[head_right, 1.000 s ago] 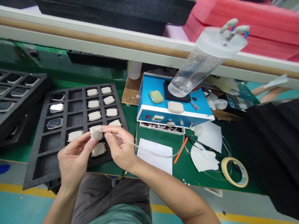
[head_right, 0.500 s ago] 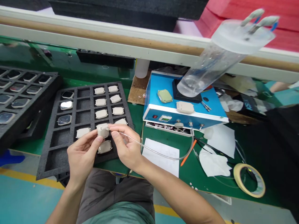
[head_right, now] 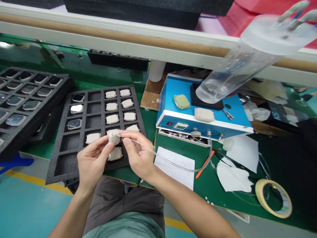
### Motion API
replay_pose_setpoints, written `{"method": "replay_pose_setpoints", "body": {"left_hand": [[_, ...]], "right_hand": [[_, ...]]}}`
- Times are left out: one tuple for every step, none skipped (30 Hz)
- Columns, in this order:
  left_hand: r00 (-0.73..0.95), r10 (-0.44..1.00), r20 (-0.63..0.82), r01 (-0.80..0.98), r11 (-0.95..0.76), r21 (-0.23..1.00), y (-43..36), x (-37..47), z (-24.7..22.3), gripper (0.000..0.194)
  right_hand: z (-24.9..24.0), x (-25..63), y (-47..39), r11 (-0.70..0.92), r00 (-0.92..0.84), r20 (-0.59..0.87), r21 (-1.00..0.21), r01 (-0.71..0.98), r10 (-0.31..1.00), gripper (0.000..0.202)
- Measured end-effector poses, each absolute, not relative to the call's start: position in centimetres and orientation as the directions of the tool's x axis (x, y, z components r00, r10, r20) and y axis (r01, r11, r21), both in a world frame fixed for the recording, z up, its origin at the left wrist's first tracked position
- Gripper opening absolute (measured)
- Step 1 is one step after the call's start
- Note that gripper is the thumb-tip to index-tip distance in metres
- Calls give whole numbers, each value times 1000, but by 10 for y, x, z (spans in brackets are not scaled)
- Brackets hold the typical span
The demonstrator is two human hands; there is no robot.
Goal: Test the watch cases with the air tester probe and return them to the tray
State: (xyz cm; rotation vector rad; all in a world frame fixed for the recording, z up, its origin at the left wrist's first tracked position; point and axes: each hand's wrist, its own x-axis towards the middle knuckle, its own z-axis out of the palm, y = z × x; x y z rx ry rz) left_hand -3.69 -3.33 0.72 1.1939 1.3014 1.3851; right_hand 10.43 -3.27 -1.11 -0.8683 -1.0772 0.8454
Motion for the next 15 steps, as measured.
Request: {"method": "replay_pose_setpoints", "body": {"left_hand": [[-165,983,82,22,-79,997,-33,-37,7,32],[-167,982,84,24,-81,996,-33,-37,7,32],[-169,982,87,25,-84,996,-33,-37,6,32],[-172,981,89,26,-86,996,-33,-37,6,32],[-176,980,91,29,-87,996,-32,-37,5,32],[-182,979,94,34,-89,995,-32,-37,5,33],[-188,977,98,40,-92,995,-31,-38,4,33],[-192,976,103,45,-96,994,-31,-38,3,33],[-194,975,107,50,-99,994,-30,-38,3,33],[-195,975,111,52,-103,993,-30,-38,3,32],[-194,974,114,53,-106,993,-30,-38,3,32],[-192,975,115,51,-107,993,-29,-37,3,31],[-191,975,114,50,-107,993,-29,-37,3,31],[-192,975,114,51,-106,993,-29,-37,4,31],[-192,975,113,52,-105,993,-30,-37,4,32]], "right_hand": [[-12,104,-32,413,248,370,-897,-155,895,13],[-12,104,-32,414,244,370,-895,-164,896,13],[-12,105,-32,415,238,371,-894,-172,898,13],[-13,105,-31,415,231,372,-892,-178,899,13],[-13,105,-31,413,225,371,-892,-182,901,13],[-13,106,-31,410,220,369,-893,-185,903,13],[-13,106,-30,404,217,363,-896,-187,906,13],[-13,106,-30,397,215,356,-898,-190,909,13],[-13,106,-30,390,214,350,-900,-192,912,13],[-13,106,-30,385,214,344,-902,-195,914,13],[-13,106,-30,383,213,341,-902,-200,915,13],[-13,106,-30,383,211,341,-901,-204,916,13],[-13,106,-30,383,211,341,-900,-208,916,13],[-13,106,-29,384,211,341,-899,-212,916,13],[-13,105,-29,384,210,342,-898,-215,916,13]]}}
